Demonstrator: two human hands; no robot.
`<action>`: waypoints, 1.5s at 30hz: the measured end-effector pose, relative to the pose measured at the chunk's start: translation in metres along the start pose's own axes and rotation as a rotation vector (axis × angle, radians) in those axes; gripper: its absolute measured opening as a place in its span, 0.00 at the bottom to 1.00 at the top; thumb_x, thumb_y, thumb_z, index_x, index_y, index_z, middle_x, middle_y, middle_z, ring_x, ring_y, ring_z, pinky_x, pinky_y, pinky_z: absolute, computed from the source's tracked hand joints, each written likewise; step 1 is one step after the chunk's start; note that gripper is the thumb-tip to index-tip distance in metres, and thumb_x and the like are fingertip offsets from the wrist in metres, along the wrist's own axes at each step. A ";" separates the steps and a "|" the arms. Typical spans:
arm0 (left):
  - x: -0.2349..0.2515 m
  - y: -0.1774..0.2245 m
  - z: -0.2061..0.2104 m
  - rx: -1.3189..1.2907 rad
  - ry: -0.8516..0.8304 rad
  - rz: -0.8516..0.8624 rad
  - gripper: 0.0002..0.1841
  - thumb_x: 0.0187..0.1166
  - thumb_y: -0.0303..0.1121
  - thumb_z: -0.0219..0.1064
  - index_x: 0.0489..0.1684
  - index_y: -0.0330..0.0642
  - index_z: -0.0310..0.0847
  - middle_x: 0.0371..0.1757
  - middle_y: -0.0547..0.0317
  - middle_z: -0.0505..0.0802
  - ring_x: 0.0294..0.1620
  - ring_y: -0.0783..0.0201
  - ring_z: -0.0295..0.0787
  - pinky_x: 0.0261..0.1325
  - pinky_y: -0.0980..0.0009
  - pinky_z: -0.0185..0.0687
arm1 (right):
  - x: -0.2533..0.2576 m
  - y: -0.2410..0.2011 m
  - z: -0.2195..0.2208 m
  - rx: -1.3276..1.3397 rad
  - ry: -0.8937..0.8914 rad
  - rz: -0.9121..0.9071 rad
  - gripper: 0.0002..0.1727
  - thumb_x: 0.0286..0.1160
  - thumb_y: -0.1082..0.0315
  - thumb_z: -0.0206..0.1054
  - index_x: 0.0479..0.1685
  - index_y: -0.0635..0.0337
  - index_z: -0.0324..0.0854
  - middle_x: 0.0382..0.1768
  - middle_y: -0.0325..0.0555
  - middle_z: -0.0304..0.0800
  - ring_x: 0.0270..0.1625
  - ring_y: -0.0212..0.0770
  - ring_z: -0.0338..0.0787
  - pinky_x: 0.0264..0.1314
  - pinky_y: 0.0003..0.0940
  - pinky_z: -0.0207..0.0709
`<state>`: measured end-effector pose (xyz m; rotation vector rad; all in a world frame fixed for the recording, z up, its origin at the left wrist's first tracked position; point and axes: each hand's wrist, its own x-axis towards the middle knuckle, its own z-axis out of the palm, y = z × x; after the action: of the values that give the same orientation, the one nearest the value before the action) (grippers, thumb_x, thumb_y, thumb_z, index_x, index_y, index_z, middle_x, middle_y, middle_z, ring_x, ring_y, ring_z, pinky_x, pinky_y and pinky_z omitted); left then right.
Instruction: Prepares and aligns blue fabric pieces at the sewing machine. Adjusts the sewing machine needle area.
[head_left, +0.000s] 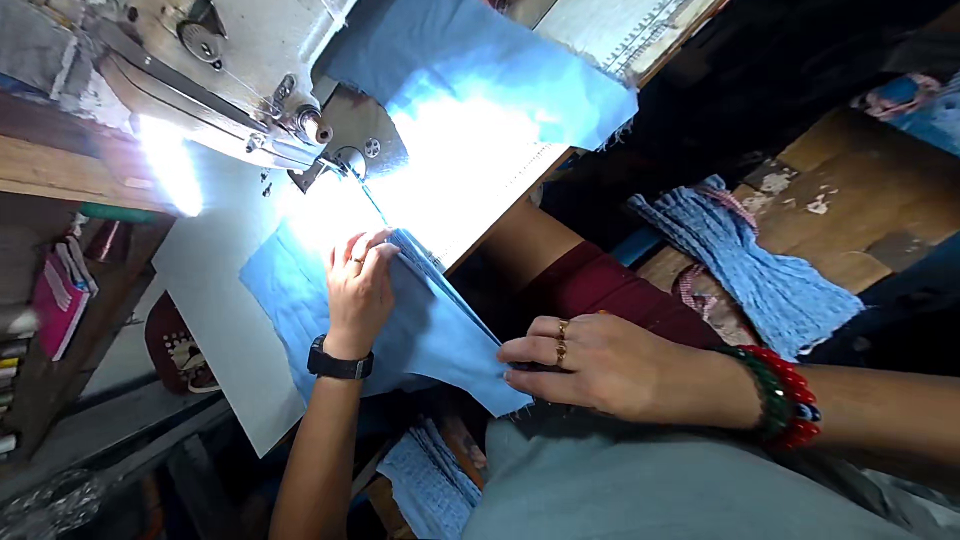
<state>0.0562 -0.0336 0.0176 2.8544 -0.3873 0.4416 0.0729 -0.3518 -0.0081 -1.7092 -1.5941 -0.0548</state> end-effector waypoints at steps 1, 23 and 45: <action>-0.001 0.000 0.000 0.014 0.000 0.001 0.12 0.88 0.27 0.56 0.47 0.39 0.88 0.63 0.49 0.92 0.72 0.50 0.82 0.77 0.50 0.67 | -0.001 0.001 0.001 0.006 0.000 0.002 0.13 0.83 0.73 0.58 0.49 0.54 0.89 0.58 0.46 0.92 0.45 0.48 0.89 0.32 0.36 0.79; 0.014 0.018 0.003 0.074 -0.054 -0.320 0.19 0.85 0.40 0.62 0.71 0.44 0.79 0.73 0.48 0.84 0.78 0.42 0.72 0.72 0.34 0.59 | -0.018 0.007 0.035 0.162 0.049 0.155 0.13 0.79 0.72 0.61 0.50 0.50 0.91 0.48 0.46 0.91 0.50 0.46 0.90 0.44 0.35 0.84; -0.025 0.030 0.002 -0.153 -0.077 0.048 0.09 0.87 0.29 0.58 0.42 0.41 0.85 0.59 0.49 0.90 0.74 0.47 0.78 0.84 0.44 0.55 | -0.008 0.003 0.022 0.094 -0.066 0.122 0.15 0.78 0.73 0.59 0.48 0.49 0.92 0.66 0.49 0.89 0.55 0.50 0.90 0.41 0.41 0.84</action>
<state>0.0250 -0.0568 0.0126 2.7244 -0.4833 0.2972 0.0635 -0.3457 -0.0285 -1.7466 -1.5124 0.1360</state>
